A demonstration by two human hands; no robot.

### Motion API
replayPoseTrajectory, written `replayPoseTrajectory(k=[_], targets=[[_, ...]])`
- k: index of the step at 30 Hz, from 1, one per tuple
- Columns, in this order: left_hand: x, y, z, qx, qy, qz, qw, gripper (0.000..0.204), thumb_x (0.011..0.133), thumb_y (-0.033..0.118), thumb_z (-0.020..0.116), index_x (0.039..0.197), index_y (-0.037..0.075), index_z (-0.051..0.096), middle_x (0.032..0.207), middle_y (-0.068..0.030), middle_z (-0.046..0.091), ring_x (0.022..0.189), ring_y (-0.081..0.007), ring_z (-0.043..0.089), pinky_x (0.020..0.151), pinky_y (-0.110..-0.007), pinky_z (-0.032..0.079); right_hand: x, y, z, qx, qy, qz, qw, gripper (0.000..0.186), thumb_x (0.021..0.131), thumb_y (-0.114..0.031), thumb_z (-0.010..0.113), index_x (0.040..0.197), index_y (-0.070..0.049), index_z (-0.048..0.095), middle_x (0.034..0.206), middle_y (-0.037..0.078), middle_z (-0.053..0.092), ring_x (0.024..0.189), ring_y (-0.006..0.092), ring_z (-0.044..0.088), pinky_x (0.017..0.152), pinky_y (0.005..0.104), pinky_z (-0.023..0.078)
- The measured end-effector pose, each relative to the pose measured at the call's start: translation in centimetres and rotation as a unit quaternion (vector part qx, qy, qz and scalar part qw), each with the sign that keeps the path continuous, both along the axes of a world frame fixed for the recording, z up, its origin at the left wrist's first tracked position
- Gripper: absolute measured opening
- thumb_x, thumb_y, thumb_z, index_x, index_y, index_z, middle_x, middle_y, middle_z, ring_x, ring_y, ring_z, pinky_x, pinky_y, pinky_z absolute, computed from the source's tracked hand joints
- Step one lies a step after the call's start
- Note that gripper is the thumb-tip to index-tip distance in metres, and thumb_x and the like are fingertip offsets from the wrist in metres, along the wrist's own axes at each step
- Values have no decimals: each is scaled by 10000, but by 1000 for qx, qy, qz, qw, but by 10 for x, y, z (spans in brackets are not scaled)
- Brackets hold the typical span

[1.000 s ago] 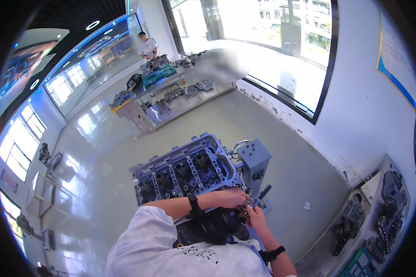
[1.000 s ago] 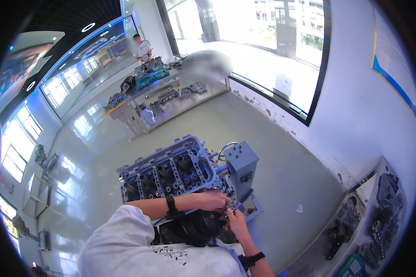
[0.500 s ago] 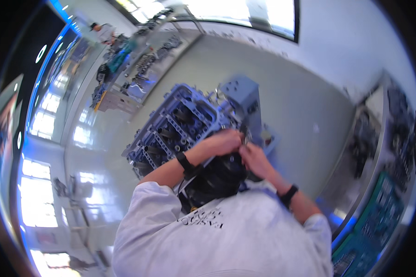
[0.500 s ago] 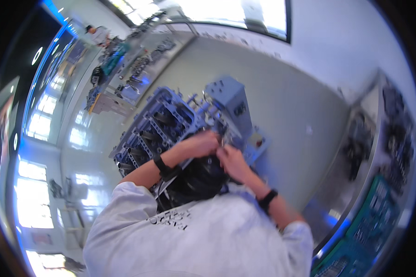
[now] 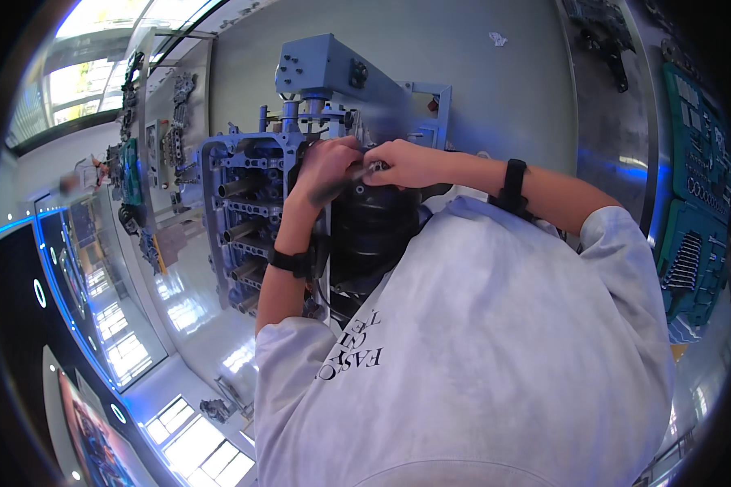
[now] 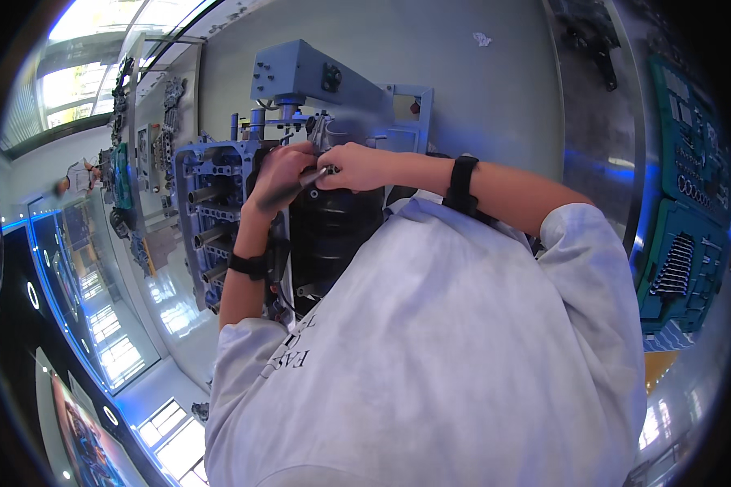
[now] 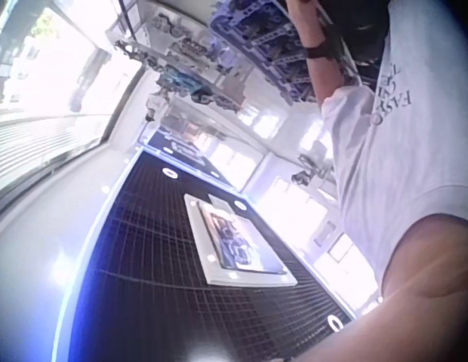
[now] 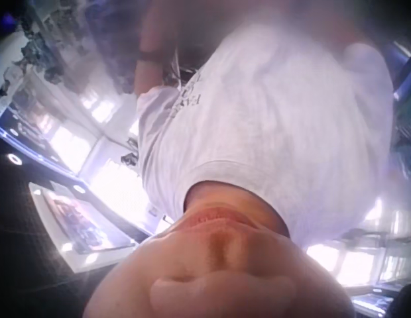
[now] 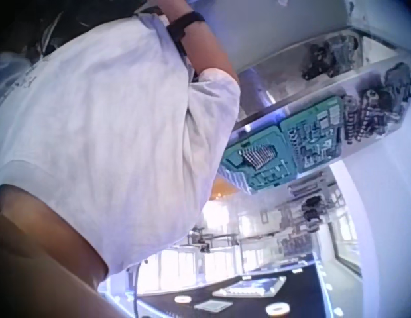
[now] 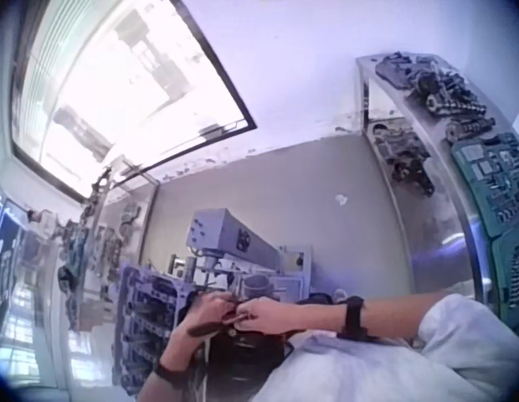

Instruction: The recorder uses tools to disassemble or repair components on a car engine block.

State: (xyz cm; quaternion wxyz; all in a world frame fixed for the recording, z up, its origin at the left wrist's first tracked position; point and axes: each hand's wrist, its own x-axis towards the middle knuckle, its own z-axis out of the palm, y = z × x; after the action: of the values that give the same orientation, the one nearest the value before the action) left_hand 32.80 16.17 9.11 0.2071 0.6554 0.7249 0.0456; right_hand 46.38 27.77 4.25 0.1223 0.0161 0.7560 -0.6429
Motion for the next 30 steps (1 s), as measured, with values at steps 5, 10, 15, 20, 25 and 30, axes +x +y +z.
replayPoseTrajectory(k=[5, 10, 15, 20, 25, 30], targets=[[0, -1, 0, 13, -40, 17, 999, 101, 686, 109, 629, 742, 25, 628, 735, -104, 537, 718, -313, 565, 625, -382, 449, -14, 8, -8, -177, -66, -63, 980, 274, 876, -307, 521, 807, -42, 541, 697, 4, 543, 602, 72, 528, 499, 225, 429], [0, -1, -1, 13, 46, -13, 999, 100, 668, 124, 633, 740, 57, 651, 728, -86, 552, 717, -285, 578, 603, -378, 456, 1, 10, -15, 349, 327, 38, 877, 208, 841, -268, 544, 870, -72, 606, 749, 93, 613, 668, 231, 603, 606, 330, 487], [1, -1, -3, -19, 37, -22, 999, 96, 673, 115, 637, 752, 66, 659, 748, -80, 568, 712, -282, 583, 613, -375, 460, -2, 3, -13, 138, 101, -42, 984, 190, 875, -238, 519, 841, -59, 573, 728, 85, 599, 658, 208, 590, 560, 299, 466], [0, -3, 0, 16, -15, 7, 1000, 92, 672, 111, 652, 738, 48, 639, 783, -84, 590, 723, -295, 589, 630, -377, 461, -12, 12, -15, -66, -20, -20, 997, 179, 845, -239, 551, 812, -68, 590, 703, 38, 570, 665, 134, 566, 610, 289, 448], [1, 1, -2, -30, 23, 7, 999, 116, 658, 110, 636, 742, 31, 632, 768, -98, 550, 739, -304, 572, 641, -388, 449, 3, -4, -15, 393, 298, 1, 870, 84, 727, -130, 583, 794, -104, 627, 800, 70, 577, 822, 238, 589, 690, 365, 427], [-1, -1, -2, -23, 8, -5, 1000, 107, 648, 85, 634, 742, 34, 634, 758, -101, 549, 740, -308, 571, 636, -390, 447, 4, -6, -6, 257, 169, -22, 951, 163, 813, -243, 561, 848, -90, 605, 765, 74, 581, 710, 217, 588, 666, 344, 445]])
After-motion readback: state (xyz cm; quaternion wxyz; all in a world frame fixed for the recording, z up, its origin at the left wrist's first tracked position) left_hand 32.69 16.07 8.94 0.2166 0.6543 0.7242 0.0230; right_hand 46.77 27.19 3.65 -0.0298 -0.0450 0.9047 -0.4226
